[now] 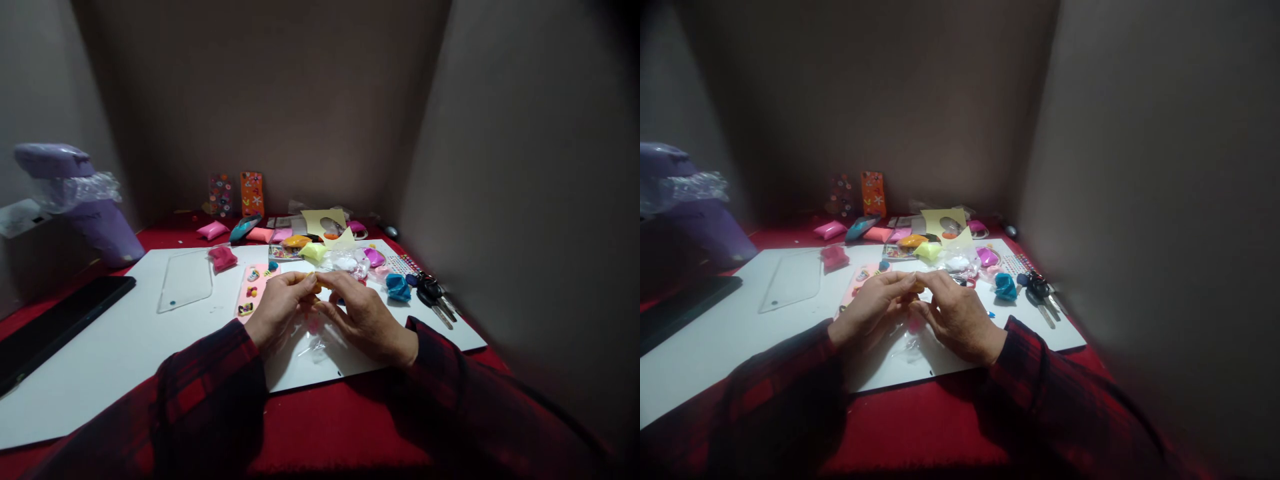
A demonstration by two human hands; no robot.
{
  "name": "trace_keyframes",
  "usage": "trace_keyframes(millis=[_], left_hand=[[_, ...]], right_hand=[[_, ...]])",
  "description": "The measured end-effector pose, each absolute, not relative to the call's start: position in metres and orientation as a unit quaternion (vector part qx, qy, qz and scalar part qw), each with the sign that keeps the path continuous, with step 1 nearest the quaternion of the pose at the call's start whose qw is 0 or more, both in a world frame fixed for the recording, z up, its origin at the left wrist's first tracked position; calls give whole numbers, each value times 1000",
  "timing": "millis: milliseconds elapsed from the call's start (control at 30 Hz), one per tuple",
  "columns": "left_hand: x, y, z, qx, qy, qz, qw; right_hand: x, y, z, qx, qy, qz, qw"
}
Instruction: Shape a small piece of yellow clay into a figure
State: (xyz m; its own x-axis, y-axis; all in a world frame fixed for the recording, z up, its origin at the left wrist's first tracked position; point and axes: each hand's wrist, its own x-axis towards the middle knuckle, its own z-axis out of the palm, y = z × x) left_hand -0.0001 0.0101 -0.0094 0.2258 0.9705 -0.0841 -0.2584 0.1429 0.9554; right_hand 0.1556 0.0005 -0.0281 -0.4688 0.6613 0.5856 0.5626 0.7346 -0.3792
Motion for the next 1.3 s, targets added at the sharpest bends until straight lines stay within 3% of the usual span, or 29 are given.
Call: trace_keyframes(millis=[633,967,1300], left_hand=[[-2,9,2,468,349,544,603],[-5,8,14,486,343,603,531],[1,6,-5,518,324,505,609]], right_hand=[[154,-4,-22,-371,-771,45,515],[156,-6,-23,-360,-771,89,518],[156,-6,-23,-340,-780,69,521]])
